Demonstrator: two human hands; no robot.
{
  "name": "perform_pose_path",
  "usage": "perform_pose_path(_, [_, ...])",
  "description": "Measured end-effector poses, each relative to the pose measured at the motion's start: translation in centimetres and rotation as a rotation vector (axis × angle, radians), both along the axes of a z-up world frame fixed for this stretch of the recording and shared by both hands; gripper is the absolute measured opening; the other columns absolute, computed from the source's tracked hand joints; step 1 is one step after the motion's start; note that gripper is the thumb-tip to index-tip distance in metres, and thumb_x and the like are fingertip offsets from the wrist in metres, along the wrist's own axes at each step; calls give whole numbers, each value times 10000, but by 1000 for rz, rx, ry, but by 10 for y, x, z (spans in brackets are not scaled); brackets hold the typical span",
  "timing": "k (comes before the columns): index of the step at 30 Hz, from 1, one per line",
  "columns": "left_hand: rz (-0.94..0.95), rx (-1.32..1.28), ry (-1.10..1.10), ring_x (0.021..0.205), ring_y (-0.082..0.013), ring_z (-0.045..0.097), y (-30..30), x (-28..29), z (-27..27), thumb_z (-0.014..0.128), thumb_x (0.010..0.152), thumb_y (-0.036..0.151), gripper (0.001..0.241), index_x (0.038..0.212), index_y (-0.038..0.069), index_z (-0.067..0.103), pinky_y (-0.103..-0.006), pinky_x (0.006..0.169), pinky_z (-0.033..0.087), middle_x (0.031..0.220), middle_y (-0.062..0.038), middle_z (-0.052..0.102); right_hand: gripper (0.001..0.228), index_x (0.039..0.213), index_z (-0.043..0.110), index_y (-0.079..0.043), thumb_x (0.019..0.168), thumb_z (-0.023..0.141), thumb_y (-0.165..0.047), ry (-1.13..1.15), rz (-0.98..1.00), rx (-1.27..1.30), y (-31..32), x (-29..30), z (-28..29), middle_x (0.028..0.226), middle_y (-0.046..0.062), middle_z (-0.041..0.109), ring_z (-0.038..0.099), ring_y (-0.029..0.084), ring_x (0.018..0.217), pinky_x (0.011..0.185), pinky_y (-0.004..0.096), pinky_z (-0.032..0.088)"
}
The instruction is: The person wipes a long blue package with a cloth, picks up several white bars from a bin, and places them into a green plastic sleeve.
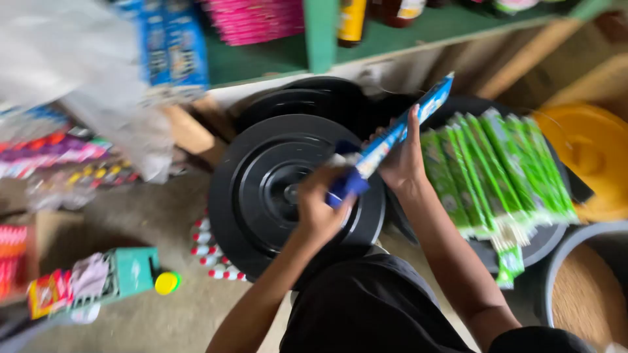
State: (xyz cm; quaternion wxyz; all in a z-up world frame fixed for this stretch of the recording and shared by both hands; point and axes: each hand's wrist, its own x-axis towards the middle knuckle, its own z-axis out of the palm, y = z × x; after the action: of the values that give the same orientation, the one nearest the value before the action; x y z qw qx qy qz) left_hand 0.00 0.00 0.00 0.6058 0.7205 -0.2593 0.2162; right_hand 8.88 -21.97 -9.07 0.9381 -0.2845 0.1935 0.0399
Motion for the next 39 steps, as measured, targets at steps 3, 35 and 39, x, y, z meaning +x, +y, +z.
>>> perform_pose_path(3, [22,251,-95,989,-340,691,-4,-18,0,836,725,167,502,1208,145,703,-432,882,552,1083,-100,659,531,1025,562,-90,928,739,-582,-78,280,-54,37,21,-19,852,107,615,615,285,802,755,459,565])
perform_pose_path(35, [845,-397,379,887,-246,687,104,133,-47,831,671,182,448,1036,18,631,-377,817,561,952,-109,701,1091,1646,158,-333,717,642,-28,-257,1122,-215,139,-34,72,1089,110,583,579,179,788,569,328,502])
perform_pose_path(39, [637,-789,508,684,-203,660,124,137,-46,756,732,106,226,903,12,642,-370,604,551,801,-68,673,1168,1650,186,-358,641,597,63,-303,1129,-556,146,-49,109,886,73,512,532,122,644,481,256,444])
